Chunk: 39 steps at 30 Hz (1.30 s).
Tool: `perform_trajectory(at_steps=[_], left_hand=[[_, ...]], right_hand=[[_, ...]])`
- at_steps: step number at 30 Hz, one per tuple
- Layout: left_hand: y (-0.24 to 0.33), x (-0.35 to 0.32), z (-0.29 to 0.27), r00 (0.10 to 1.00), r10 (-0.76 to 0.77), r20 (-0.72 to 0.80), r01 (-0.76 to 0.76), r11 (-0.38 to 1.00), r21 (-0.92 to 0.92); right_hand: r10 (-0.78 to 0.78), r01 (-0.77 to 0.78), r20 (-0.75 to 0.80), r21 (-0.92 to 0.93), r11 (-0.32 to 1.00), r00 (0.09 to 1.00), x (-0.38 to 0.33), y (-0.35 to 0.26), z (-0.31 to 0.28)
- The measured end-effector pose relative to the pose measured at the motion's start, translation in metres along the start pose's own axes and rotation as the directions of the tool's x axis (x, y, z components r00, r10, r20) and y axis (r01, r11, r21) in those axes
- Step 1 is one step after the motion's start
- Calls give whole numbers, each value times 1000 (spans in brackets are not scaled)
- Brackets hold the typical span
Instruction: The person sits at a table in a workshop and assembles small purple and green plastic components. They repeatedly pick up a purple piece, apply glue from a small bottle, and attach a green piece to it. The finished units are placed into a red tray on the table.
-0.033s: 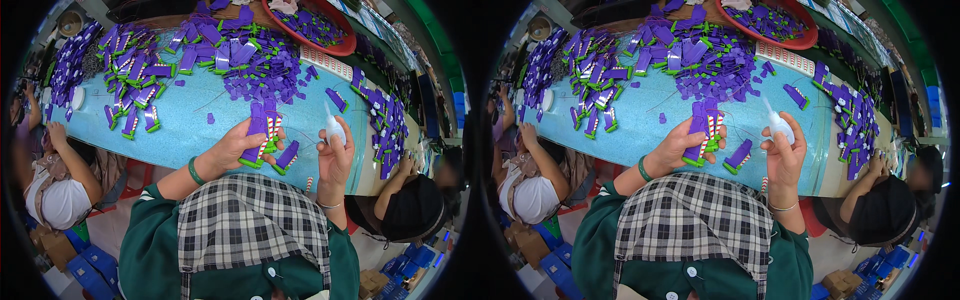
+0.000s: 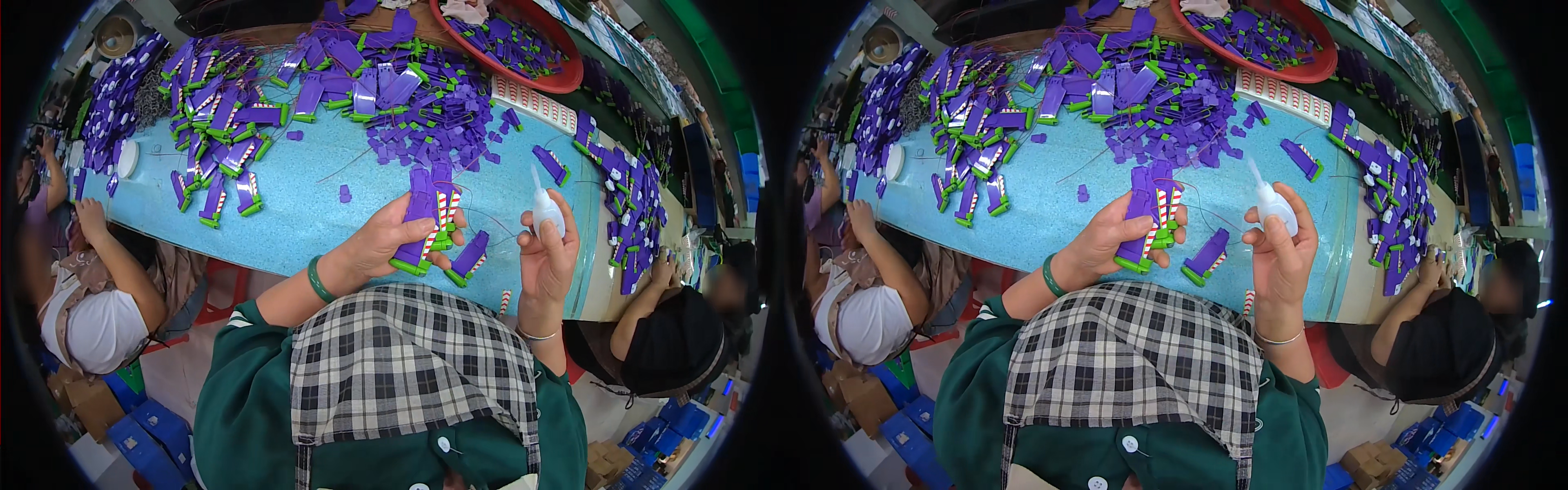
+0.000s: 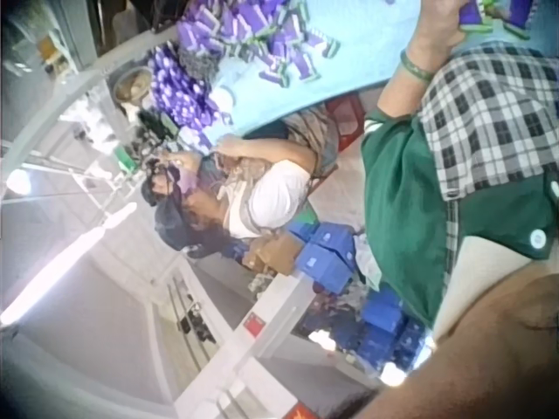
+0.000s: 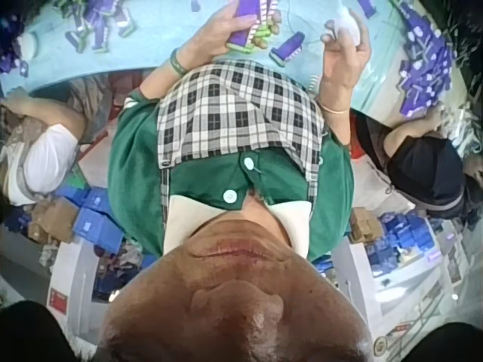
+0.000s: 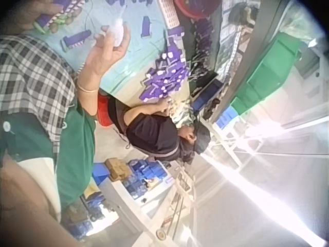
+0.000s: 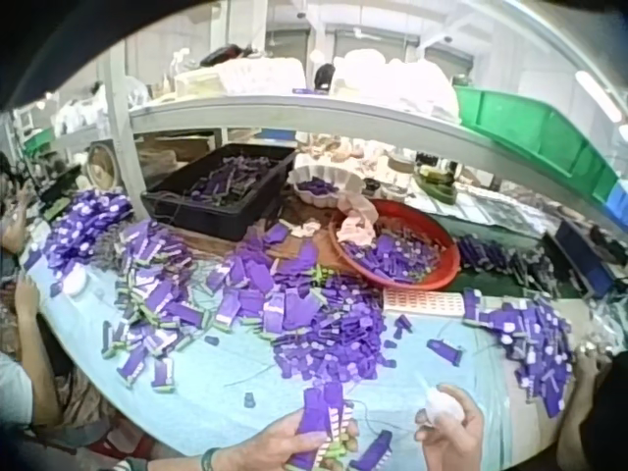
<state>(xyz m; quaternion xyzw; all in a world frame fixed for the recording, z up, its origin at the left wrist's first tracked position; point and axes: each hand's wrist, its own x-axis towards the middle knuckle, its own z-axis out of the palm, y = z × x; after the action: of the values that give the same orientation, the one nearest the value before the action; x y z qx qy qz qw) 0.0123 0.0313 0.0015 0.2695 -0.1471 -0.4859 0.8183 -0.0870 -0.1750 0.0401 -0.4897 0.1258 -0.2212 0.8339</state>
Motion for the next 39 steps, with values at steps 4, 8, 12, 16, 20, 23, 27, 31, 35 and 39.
perform_trajectory(at_steps=[4,8,12,16,20,23,27,31,35,39], left_hand=[[2,-2,-3,1000,6,-15,-6,1000,1],[7,-4,-4,999,6,-35,-6,1000,6],[10,-6,-10,999,19,-41,-18,999,28],[19,-8,-17,996,32,-81,-22,993,115],[52,-12,-23,984,76,-161,-32,966,258],[115,-16,-49,924,316,-216,-110,761,640],[232,-37,-107,790,593,-156,90,140,986],[324,-60,-119,728,675,-120,390,-263,883],[351,-67,-177,681,730,-61,639,-551,536],[333,-60,-197,612,781,125,734,-619,278]], right_hand=[[36,-36,33,13,999,999,3,4,4],[81,-82,48,33,996,996,7,9,6],[100,-103,66,56,993,993,12,12,10],[123,-126,84,29,992,989,18,16,15],[150,-150,23,-7,989,988,18,16,24],[147,-147,13,3,989,989,17,18,21],[110,-108,45,-48,993,993,18,24,14],[97,-95,31,-58,994,995,16,26,12],[99,-97,32,-60,993,995,12,25,8],[75,-76,-12,-101,992,997,6,14,6]])
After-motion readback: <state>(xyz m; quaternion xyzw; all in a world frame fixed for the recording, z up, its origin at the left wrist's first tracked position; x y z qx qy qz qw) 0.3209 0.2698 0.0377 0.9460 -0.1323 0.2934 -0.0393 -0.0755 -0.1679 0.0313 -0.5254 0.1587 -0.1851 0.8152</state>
